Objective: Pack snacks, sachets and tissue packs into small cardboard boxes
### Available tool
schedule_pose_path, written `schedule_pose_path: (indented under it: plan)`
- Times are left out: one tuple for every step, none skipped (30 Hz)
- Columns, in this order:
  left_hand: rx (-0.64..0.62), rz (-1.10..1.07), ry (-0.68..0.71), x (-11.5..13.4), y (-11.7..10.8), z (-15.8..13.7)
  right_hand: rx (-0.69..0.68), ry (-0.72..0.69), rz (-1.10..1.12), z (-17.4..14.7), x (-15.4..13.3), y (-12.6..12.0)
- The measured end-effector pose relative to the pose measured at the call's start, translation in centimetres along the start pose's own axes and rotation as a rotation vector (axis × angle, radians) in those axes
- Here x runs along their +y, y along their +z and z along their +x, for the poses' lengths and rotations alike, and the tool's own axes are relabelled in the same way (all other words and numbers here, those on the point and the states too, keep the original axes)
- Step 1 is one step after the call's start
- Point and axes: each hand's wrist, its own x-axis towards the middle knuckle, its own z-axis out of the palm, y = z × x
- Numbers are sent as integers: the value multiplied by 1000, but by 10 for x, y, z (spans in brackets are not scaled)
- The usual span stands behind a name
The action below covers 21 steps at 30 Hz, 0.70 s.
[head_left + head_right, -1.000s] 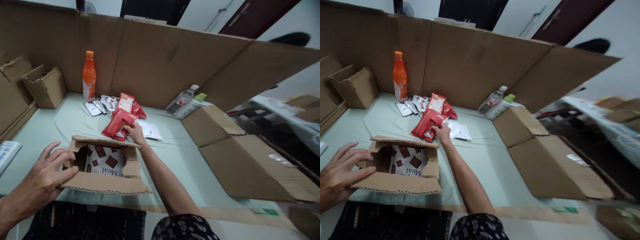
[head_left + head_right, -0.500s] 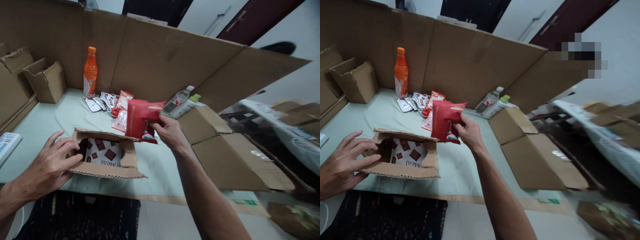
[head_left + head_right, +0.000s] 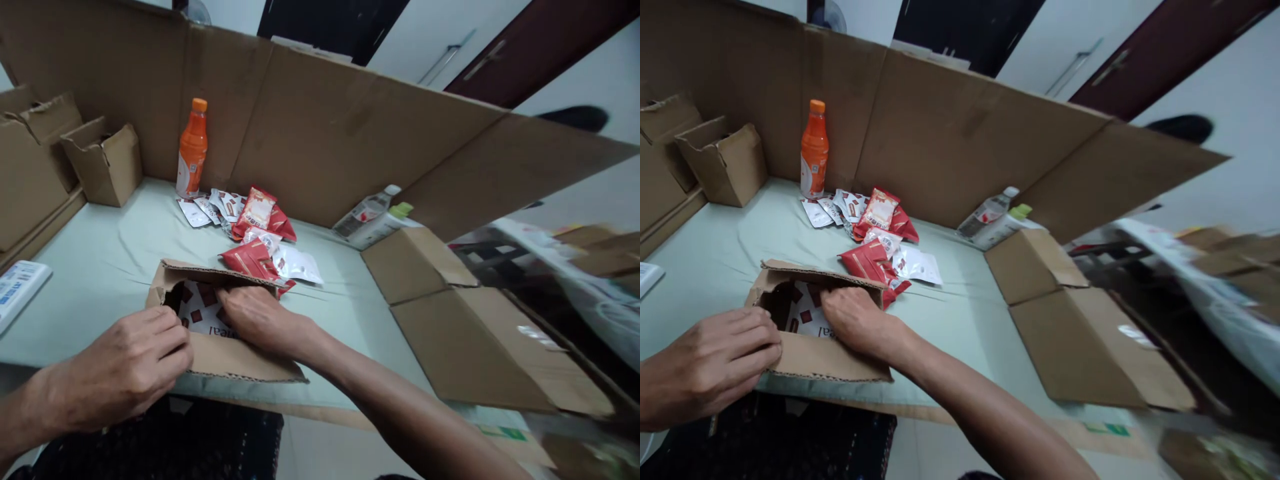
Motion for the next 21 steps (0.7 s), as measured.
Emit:
schedule_pose_path:
  plan:
    - [-28,-7,1,0,0,1,-19,-2,-12,6,1,4]
    - [-47,-5,1,0,-1,2,-24,2,-16,10,2,7]
    - [-59,1,-1,0,-1,2,-23,14,-16,13,2,8]
    - [-66,12,-4,0,-1,3,-24,26,-13,15,3,9]
    - [-71,26,-13,0,-1,3,-30,31,-8,15,3,7]
    - [-76,42,-28,1,0,3,-36,29,1,15,2,5]
    - [-77,65,-47,1,1,4,-36,24,19,13,1,2]
    - [-77,100,-73,2,2,5,-27,15,48,11,0,-1]
    - [-78,143,-106,2,3,6,-14,-2,88,8,-2,-4]
    - [-86,187,-139,2,5,8,-6,-27,138,4,-4,-8]
    - [-108,216,-168,1,6,10,-15,-63,195,0,-6,-11]
    - [-148,217,-189,0,8,12,-44,-115,256,-4,-6,-13]
    - [-209,188,-208,-2,9,14,-82,-184,326,-10,-5,-15]
    - [-281,133,-221,-5,10,16,-110,-262,409,-16,-1,-16]
    - [-344,69,-226,-8,11,17,-102,-329,507,-24,5,-16]
    - [-388,12,-230,-12,13,17,-43,-368,614,-31,13,-16]
    - [-407,-29,-228,-15,14,16,69,-359,720,-38,26,-13]
    - [-403,-54,-220,-17,16,15,220,-286,806,-44,40,-10]
    - [-388,-66,-211,-20,17,14,379,-147,851,-47,58,-5]
    - [-369,-74,-201,-21,19,13,510,25,855,-47,76,2]
    - [-356,-76,-196,-21,19,12,603,196,828,-43,95,10]
